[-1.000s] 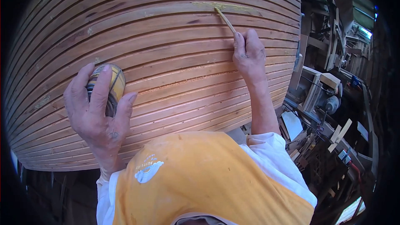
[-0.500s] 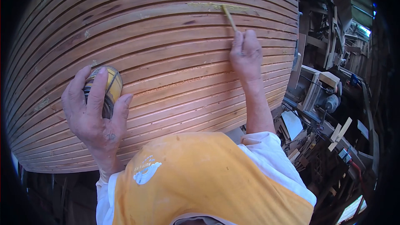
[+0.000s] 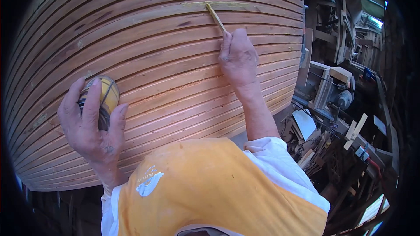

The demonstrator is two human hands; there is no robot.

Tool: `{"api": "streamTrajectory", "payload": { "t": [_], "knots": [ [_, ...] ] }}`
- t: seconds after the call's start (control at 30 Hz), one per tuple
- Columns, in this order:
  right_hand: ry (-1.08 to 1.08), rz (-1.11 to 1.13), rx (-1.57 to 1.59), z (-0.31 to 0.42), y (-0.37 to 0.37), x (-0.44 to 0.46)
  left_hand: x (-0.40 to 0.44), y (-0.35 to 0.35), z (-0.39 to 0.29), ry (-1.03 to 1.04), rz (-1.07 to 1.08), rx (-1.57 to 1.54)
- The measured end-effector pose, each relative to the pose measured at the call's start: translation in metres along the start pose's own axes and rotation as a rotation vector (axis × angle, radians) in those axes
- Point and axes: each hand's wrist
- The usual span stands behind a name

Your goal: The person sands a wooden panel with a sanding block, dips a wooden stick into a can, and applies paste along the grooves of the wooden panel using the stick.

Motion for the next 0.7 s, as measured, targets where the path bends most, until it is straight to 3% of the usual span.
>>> {"api": "streamTrajectory", "payload": {
  "t": [0.13, 0.17, 0.3, 0.4, 0.53, 0.57, 0.67, 0.7],
  "knots": [
    [0.052, -0.058, -0.191, -0.047, -0.002, 0.009, 0.0, -0.001, 0.0, -0.007, 0.006, -0.006],
    [0.138, -0.075, -0.114, -0.055, -0.007, 0.014, 0.0, -0.001, 0.0, -0.011, 0.007, -0.01],
    [-0.04, -0.057, -0.165, -0.047, -0.006, 0.009, 0.001, 0.0, -0.001, 0.0, -0.005, 0.001],
    [0.103, 0.061, -0.055, -0.018, -0.007, 0.005, 0.001, -0.001, 0.0, 0.012, 0.008, 0.017],
    [0.144, -0.04, -0.184, -0.069, -0.008, 0.012, 0.001, -0.001, 0.0, 0.007, 0.008, 0.018],
    [0.285, -0.024, -0.094, -0.07, -0.012, 0.013, 0.0, -0.001, 0.0, 0.001, 0.01, 0.02],
    [0.001, -0.02, -0.141, -0.062, -0.012, 0.008, -0.001, 0.0, 0.0, -0.003, 0.017, 0.011],
    [0.046, -0.024, -0.112, -0.062, -0.015, 0.009, -0.001, 0.0, 0.0, -0.002, 0.017, 0.007]
  ]
}}
Point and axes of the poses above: each hand's wrist, its own x-axis towards the middle knuckle, its own y-axis out of the palm, z = x × y, and after that the axes turned 8 degrees about z, right-handed
